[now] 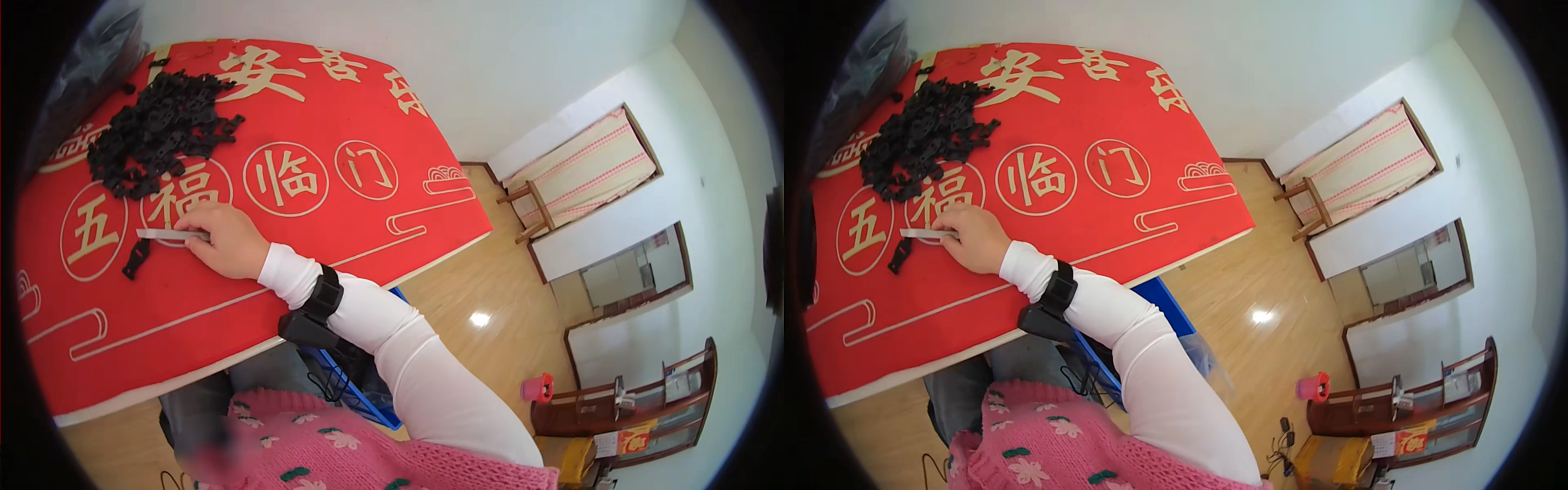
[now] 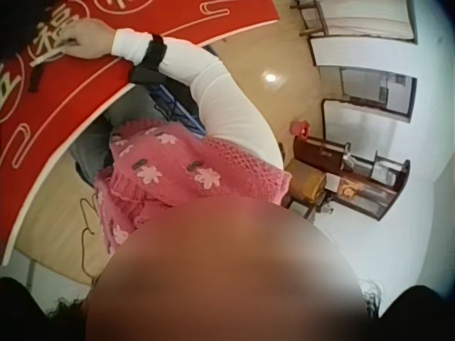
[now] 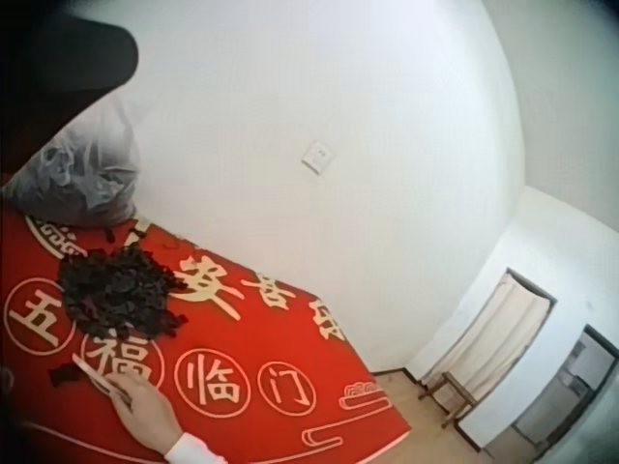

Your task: Assembling small black plastic components using a thin metal tool on a table.

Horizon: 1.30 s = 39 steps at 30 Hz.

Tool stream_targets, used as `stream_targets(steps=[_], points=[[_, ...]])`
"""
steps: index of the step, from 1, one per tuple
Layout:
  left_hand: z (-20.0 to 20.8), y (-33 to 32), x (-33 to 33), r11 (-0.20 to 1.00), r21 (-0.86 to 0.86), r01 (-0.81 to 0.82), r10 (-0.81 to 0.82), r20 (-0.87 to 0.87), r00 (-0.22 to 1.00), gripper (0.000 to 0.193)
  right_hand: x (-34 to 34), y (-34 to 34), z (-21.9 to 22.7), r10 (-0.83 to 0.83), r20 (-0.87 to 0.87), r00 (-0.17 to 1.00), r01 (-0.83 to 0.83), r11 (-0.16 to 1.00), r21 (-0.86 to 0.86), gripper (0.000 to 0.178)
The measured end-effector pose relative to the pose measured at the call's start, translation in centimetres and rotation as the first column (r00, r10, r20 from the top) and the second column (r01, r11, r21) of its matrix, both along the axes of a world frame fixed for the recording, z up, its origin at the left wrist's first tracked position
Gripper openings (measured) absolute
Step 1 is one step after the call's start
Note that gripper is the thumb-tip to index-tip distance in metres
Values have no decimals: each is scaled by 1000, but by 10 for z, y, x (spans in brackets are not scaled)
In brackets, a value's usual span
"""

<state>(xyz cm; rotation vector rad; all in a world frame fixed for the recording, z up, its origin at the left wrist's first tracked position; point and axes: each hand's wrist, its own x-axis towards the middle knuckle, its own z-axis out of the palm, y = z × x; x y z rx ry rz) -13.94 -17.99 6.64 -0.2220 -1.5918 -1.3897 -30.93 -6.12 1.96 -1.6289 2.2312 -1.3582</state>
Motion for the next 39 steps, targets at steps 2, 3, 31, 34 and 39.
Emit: stream_targets(steps=[2, 3, 31, 34, 39], points=[[6, 0, -4, 1000, -17, 26, -26, -10, 1000, 48, 4, -2, 0, 1, -24, 1000, -1, 1000, -18, 16], [8, 0, -5, 999, -25, 35, -36, -12, 999, 48, 5, -3, 0, 4, -32, 999, -5, 1000, -26, 15], [51, -80, 69, 941, -335, -38, 119, 226, 967, 52, 1, 4, 13, 14, 5, 1000, -14, 996, 88, 23], [46, -77, 57, 950, -312, -7, 79, 217, 973, 52, 4, 0, 10, 49, 58, 997, -53, 996, 75, 23], [47, -77, 52, 951, -309, 10, 66, 233, 970, 53, 0, -5, 10, 69, 35, 997, -70, 996, 55, 22]])
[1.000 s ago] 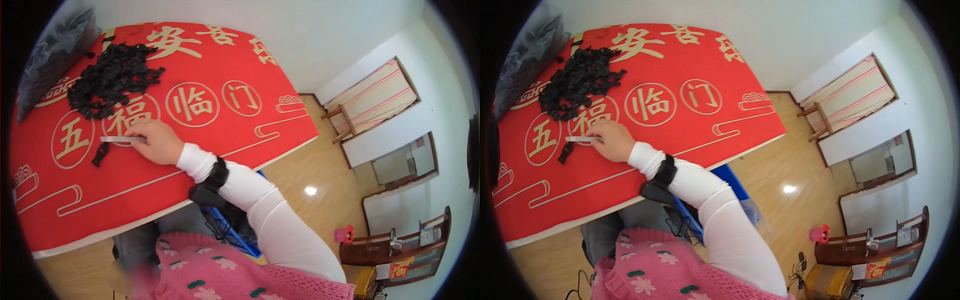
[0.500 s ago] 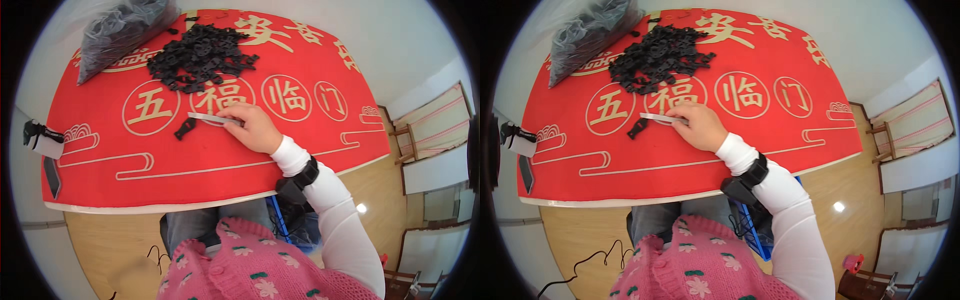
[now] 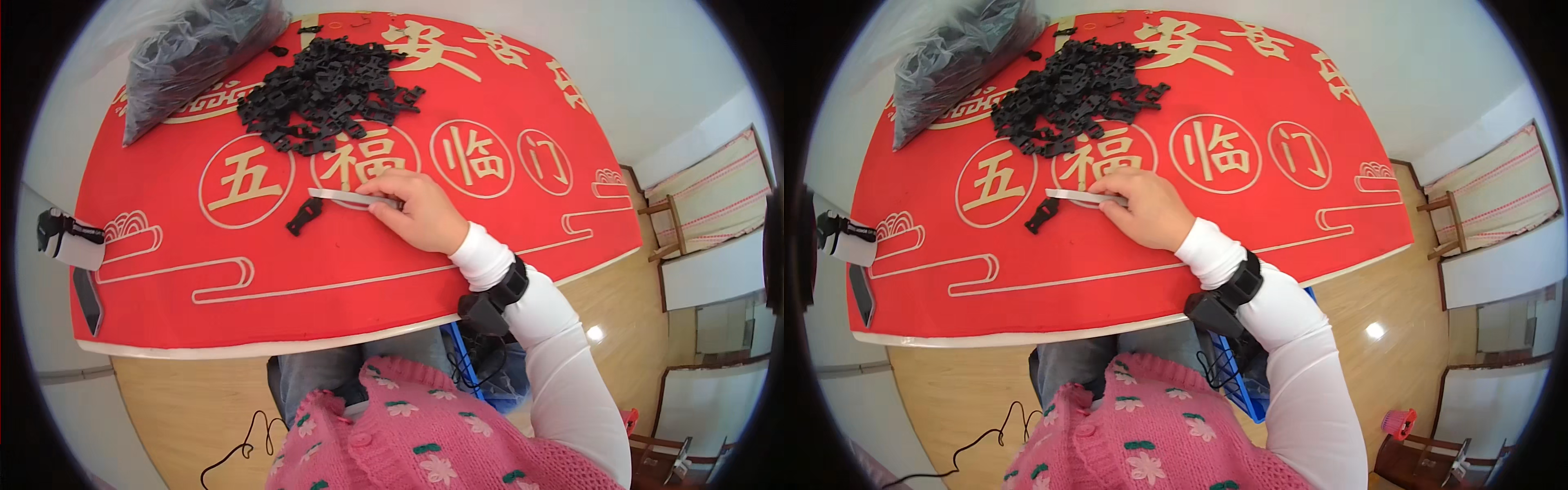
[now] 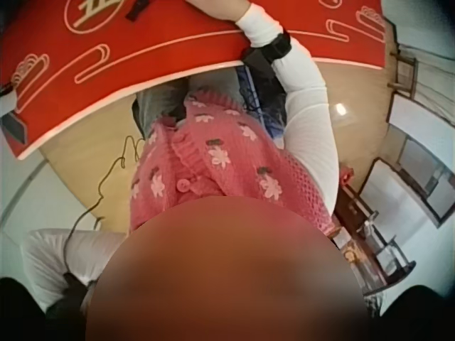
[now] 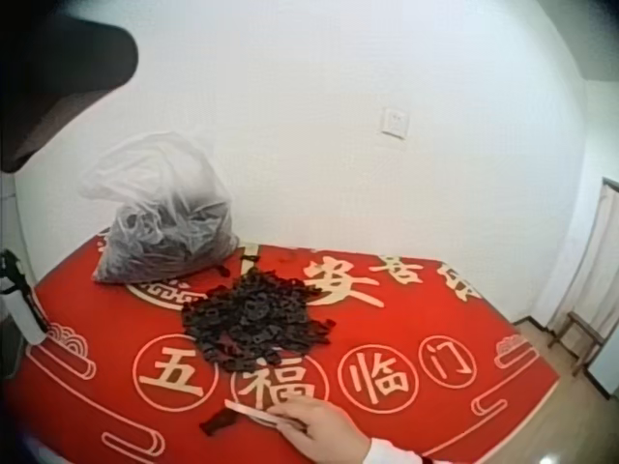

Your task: Assembling small black plastic components using a thin metal tool on a table.

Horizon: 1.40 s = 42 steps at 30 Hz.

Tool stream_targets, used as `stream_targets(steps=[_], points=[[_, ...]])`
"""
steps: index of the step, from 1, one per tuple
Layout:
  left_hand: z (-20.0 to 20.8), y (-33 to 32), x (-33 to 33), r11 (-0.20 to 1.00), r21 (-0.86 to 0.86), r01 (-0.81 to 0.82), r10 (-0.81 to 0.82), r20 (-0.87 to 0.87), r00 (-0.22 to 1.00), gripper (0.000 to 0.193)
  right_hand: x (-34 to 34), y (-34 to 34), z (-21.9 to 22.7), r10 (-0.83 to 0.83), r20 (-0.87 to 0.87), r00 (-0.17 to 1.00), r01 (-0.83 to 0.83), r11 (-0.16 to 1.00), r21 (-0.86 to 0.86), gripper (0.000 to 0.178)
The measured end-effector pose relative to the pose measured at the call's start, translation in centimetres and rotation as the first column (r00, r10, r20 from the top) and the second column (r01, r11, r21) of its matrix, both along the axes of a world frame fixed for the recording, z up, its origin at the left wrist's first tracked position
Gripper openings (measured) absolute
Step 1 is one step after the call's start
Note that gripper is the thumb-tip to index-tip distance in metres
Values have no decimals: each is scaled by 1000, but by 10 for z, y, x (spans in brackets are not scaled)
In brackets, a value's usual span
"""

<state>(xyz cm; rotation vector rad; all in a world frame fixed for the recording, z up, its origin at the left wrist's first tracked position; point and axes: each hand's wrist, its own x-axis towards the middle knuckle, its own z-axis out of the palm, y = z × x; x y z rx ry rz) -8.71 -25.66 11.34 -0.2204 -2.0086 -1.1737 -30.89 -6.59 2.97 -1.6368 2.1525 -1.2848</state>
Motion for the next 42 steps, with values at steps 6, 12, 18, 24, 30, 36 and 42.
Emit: stream_targets(steps=[6, 12, 18, 24, 30, 36, 42], points=[[27, -10, 13, 992, -119, -50, 56, 51, 997, 55, -6, 14, 3, -13, 8, 1000, 12, 1000, 26, 21], [54, 0, 5, 981, -179, -74, 73, -7, 997, 56, 0, 10, 8, 31, 38, 999, -32, 999, 30, 22], [63, -5, 18, 966, -181, -187, 175, -78, 981, 57, 1, 7, 6, 48, 16, 999, -48, 999, -16, 20], [47, 4, 25, 956, -148, -252, 248, -44, 968, 59, -4, -1, -9, -26, 200, 979, 45, 995, -90, 23], [-16, -12, -58, 855, -517, 41, 207, 413, 887, 30, -8, -7, 4, -47, 646, 762, 89, 995, -33, 24], [-49, -3, -85, 778, -612, 142, 322, 583, 746, 22, -18, 8, 12, -49, 731, 681, 25, 999, 43, 25], [-44, -14, -87, 862, -457, 221, 148, 643, 751, 21, -9, 7, 3, 7, 405, 914, 24, 997, -71, 27]])
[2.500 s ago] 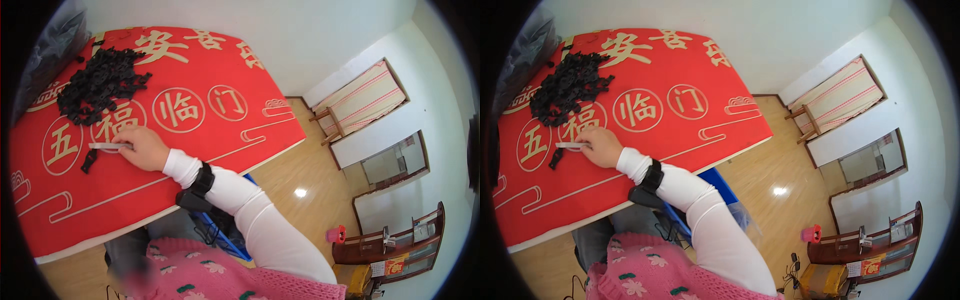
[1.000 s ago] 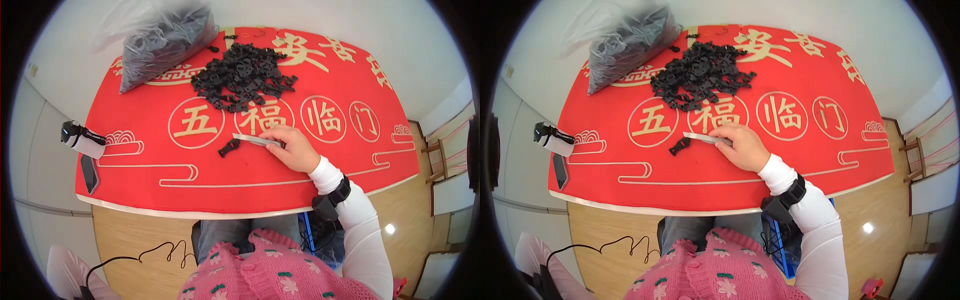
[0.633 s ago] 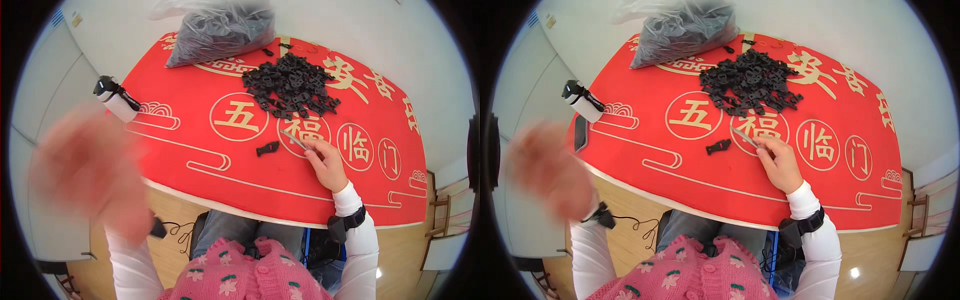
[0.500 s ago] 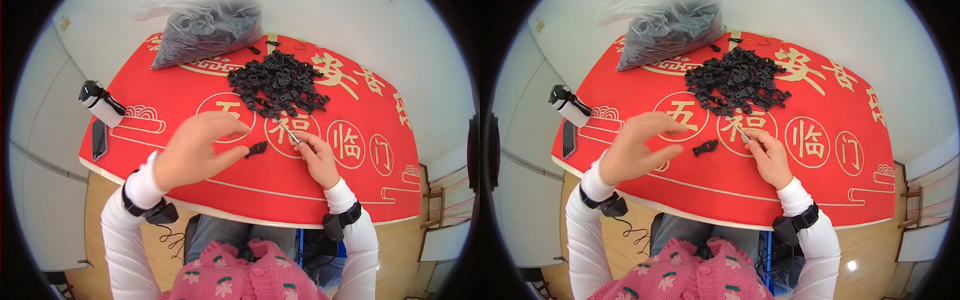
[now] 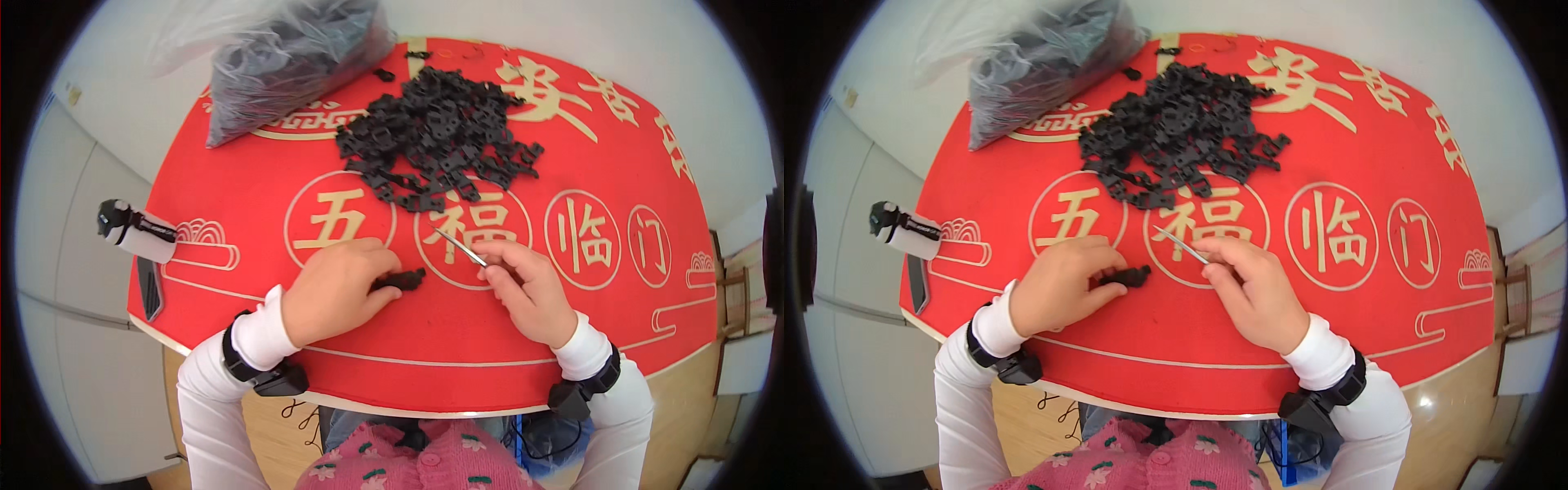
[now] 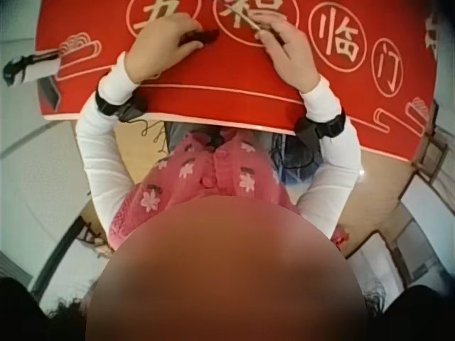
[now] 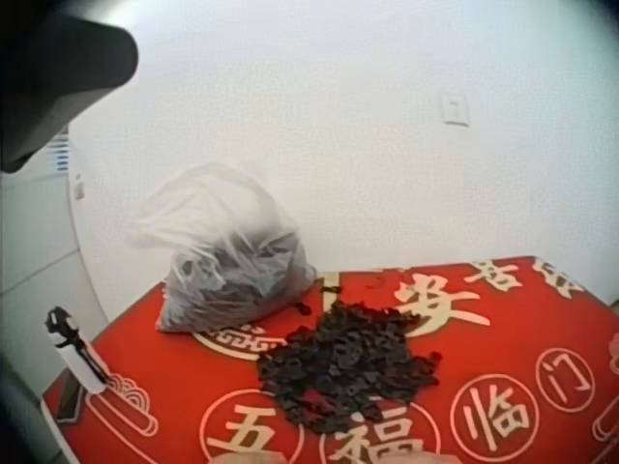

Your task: Assembling small black plastic components using a thin metal tool on a table.

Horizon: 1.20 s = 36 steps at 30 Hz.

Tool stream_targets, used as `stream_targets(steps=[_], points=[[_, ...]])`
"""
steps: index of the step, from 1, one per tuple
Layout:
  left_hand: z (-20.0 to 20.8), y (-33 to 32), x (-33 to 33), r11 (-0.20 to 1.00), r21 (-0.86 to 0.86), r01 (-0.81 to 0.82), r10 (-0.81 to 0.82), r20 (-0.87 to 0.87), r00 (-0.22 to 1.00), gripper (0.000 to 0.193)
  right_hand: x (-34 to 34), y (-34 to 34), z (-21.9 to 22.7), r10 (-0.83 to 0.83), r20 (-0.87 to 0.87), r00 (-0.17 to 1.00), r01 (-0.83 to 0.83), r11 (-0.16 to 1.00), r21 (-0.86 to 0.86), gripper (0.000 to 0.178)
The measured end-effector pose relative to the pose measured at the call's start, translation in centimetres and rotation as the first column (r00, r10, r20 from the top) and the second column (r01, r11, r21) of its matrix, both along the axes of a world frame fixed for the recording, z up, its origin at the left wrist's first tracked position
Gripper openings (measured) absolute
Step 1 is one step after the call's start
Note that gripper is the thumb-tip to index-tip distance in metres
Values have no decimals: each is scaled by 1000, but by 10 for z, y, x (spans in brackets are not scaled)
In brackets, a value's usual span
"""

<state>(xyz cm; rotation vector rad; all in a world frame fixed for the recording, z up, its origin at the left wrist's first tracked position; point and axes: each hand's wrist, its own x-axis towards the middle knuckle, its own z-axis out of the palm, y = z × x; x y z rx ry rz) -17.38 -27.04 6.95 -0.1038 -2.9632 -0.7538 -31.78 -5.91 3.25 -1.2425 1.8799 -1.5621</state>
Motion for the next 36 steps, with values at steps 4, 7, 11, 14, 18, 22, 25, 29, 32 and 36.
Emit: stream_targets(steps=[4, 7, 11, 14, 18, 22, 25, 29, 32, 36], points=[[-5, 2, -3, 999, 5, -40, 40, -51, 998, 19, 5, 0, 4, 49, -204, 978, -39, 998, 52, 31], [-8, 7, -3, 998, -61, -21, 15, -103, 995, 19, 14, 2, 11, 48, -296, 954, -19, 995, 99, 34], [-7, 14, 0, 996, -92, 1, -23, -234, 972, 17, 23, 1, 14, 59, -412, 909, 9, 987, 163, 35], [-14, 13, 1, 982, -181, -45, -7, -276, 961, 16, 18, 0, 9, 48, -436, 898, -7, 995, 96, 35], [-8, 12, 4, 981, -172, -90, 51, -217, 975, 15, 16, 5, 6, 56, -432, 900, -14, 995, 101, 34], [-16, 16, 6, 979, -203, -26, -37, -298, 954, 13, 19, 7, 10, 84, -400, 913, -20, 986, 164, 35], [-17, 17, 9, 976, -214, -34, -26, -273, 962, 13, 20, 7, 11, 93, -392, 915, -20, 982, 185, 35], [-18, 17, 10, 972, -233, -28, -38, -270, 962, 14, 18, 7, 15, 96, -394, 914, -10, 977, 214, 36], [-14, 15, 7, 969, -245, -22, -46, -269, 962, 15, 16, 4, 18, 101, -387, 916, 10, 962, 273, 36], [-16, 16, 5, 970, -242, -10, -57, -267, 962, 16, 15, 3, 18, 88, -411, 907, 5, 975, 220, 37]])
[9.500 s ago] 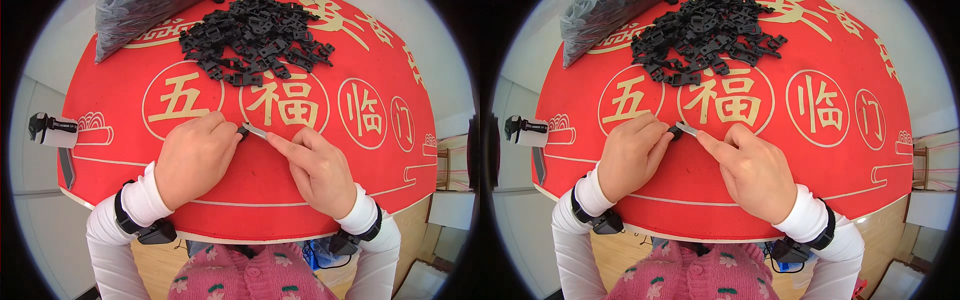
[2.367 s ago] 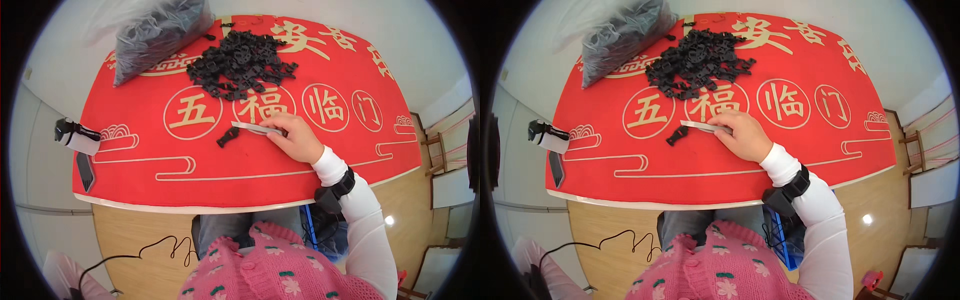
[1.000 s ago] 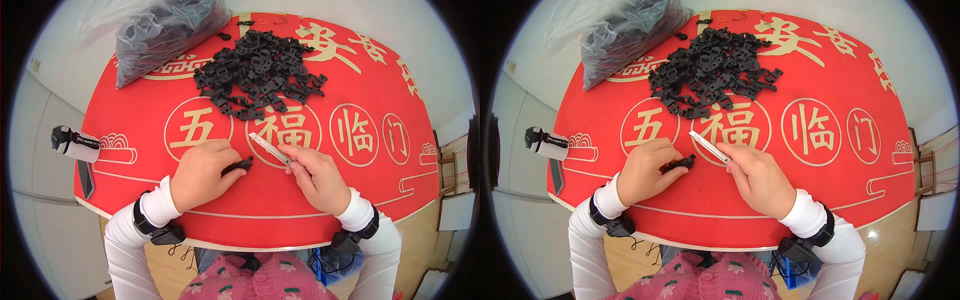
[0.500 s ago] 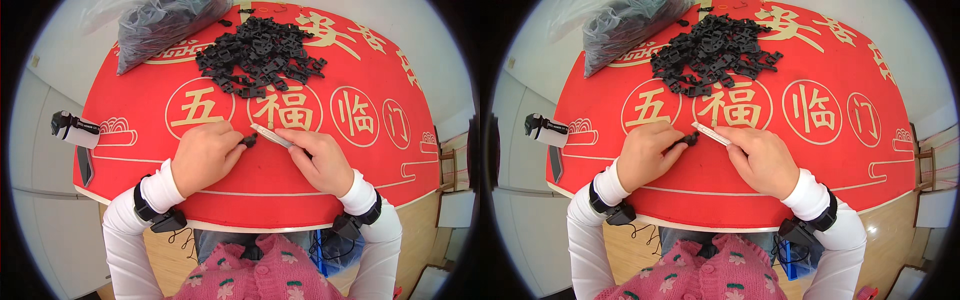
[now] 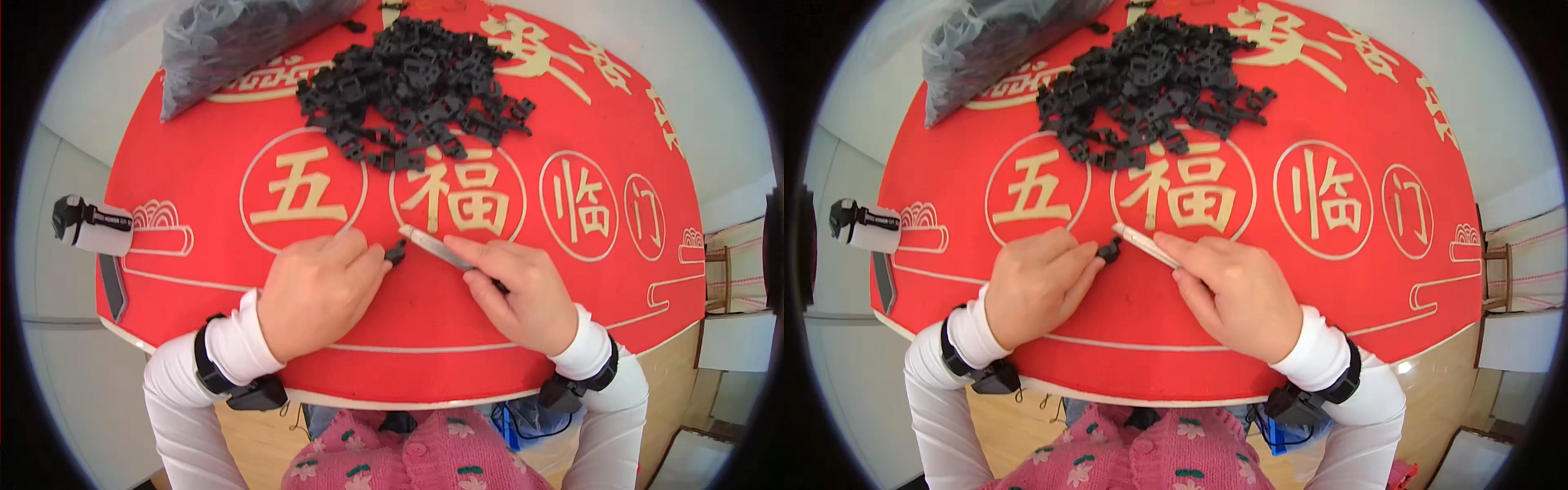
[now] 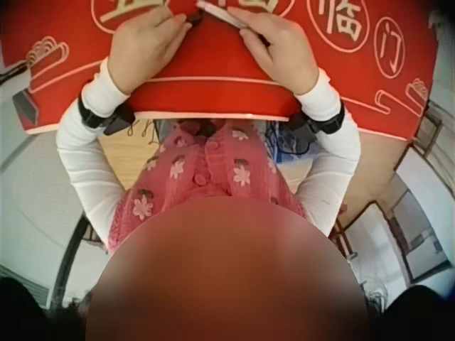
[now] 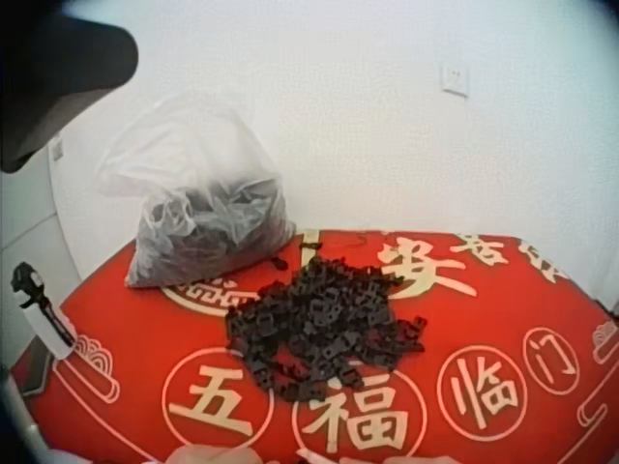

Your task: Assembling small black plastic components using a thin metal tool on a table.

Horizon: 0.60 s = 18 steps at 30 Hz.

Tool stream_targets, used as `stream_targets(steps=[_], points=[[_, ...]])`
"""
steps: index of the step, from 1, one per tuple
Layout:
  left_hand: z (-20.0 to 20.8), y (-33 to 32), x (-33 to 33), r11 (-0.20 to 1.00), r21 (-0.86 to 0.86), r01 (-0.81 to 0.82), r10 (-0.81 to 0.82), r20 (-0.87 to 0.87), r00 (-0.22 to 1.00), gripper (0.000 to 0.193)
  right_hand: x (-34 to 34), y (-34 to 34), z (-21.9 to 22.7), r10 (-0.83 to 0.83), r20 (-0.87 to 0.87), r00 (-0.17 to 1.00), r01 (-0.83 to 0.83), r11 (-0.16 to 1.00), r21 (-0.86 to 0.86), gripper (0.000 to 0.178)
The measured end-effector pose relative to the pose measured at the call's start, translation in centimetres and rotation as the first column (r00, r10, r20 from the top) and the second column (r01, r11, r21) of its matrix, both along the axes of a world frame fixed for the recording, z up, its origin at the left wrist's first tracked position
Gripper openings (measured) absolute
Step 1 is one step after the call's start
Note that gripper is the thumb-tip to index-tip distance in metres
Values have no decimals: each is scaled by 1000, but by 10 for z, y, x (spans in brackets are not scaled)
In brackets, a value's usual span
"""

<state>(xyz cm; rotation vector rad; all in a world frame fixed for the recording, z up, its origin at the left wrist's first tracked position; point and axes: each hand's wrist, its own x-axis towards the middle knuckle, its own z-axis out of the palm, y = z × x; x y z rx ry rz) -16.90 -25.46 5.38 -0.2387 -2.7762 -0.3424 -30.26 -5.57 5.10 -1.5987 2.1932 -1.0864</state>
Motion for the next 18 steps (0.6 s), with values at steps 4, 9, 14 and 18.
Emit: stream_targets(steps=[4, 9, 14, 18], points=[[-3, 1, 3, 1000, 28, -13, 13, -10, 1000, 15, 2, 3, -6, -2, 24, 1000, 2, 1000, -29, 37], [-3, 0, 4, 999, 24, -29, 30, -19, 999, 14, 5, 0, -4, 15, 40, 999, -13, 999, -47, 37], [-2, 0, 3, 999, 31, -30, 30, 11, 999, 14, 5, 4, 1, 7, 21, 1000, -7, 1000, 31, 37], [-5, 0, 6, 999, 28, -39, 40, -14, 999, 14, 7, 3, 0, 14, 16, 1000, -14, 1000, 28, 37]])
